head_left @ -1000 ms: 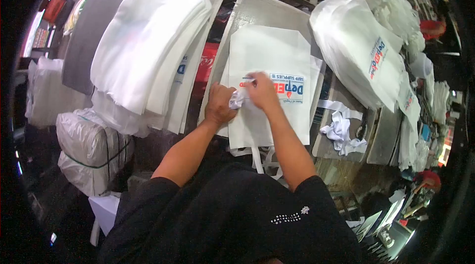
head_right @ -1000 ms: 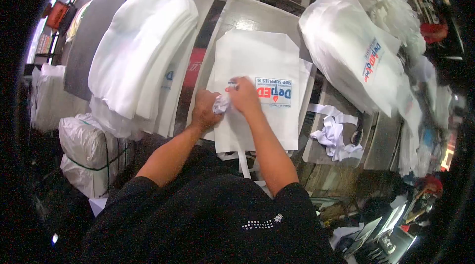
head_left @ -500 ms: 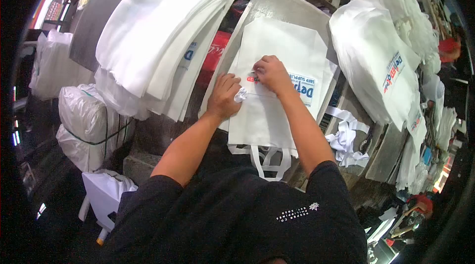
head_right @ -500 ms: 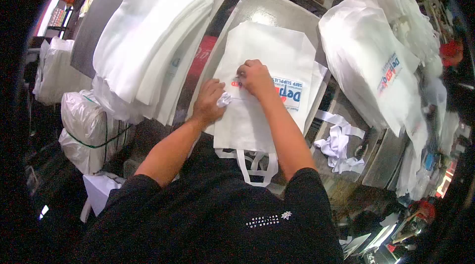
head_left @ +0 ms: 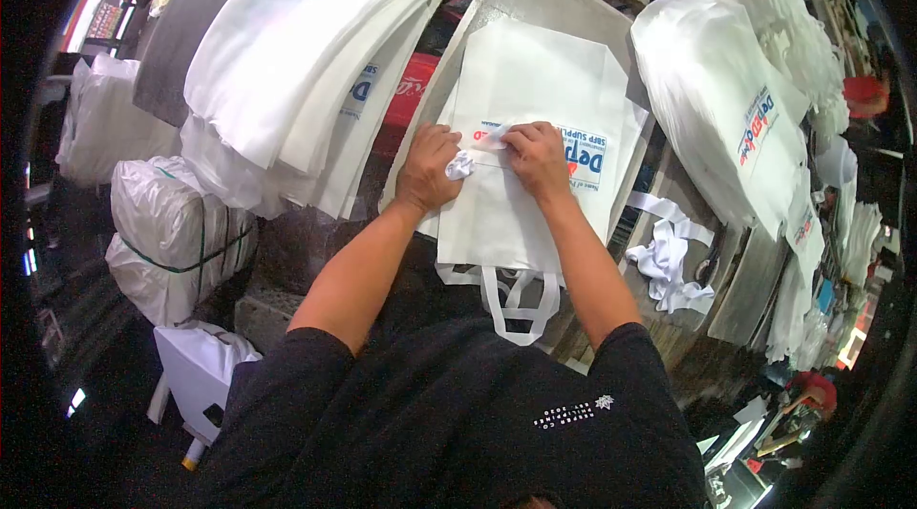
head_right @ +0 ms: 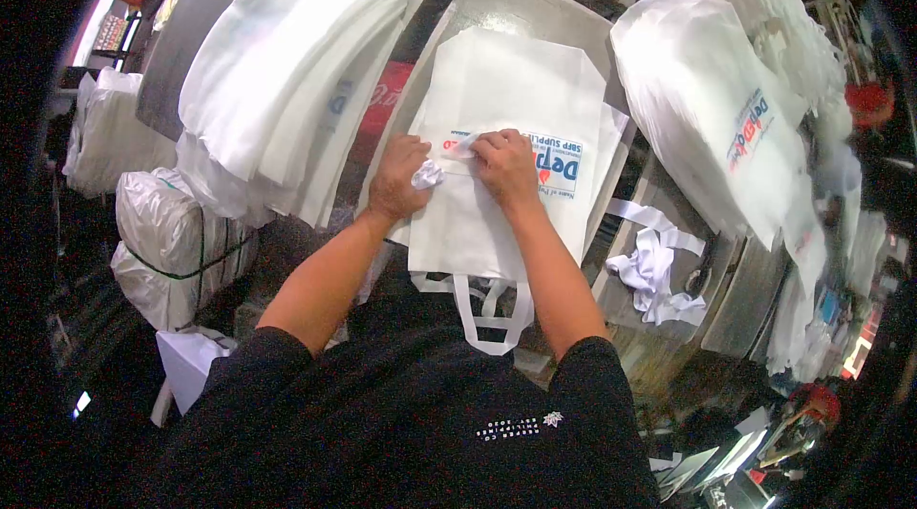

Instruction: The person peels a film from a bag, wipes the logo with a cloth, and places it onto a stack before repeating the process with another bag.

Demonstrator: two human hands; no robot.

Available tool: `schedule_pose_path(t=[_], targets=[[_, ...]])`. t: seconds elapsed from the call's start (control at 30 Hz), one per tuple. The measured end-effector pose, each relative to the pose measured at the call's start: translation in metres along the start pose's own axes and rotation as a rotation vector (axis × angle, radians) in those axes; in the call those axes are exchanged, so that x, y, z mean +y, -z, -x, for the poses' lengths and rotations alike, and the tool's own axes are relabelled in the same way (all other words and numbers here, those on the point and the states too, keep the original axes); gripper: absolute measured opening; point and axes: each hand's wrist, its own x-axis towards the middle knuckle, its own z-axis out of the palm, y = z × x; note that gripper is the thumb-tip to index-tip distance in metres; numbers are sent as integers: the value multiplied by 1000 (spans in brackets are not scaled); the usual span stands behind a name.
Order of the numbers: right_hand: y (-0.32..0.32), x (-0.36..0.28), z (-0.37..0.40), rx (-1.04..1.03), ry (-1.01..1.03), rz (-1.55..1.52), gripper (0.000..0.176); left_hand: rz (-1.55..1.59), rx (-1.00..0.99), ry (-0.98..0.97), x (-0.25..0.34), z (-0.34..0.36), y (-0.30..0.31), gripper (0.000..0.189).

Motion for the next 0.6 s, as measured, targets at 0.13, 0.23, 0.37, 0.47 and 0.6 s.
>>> schedule_pose_path(t=[0.13,0.23,0.37,0.47,0.6], targets=[[2,1,10,-16,-27,-3,18,-22,10,-8,3,-2,1,39],[6,-2,18,-15,-50,-5,19,-4,9,-2,4,-1,1,41],[9,-2,26,-33,-77,-12,18,17,0,-34,-2,-1,0,41],[8,1,30,38,-15,-35,11,23,-4,-46,-3,0,-1,44],[6,1,31,91,-7,-65,9,122,19,-30,-2,-2,1,31]])
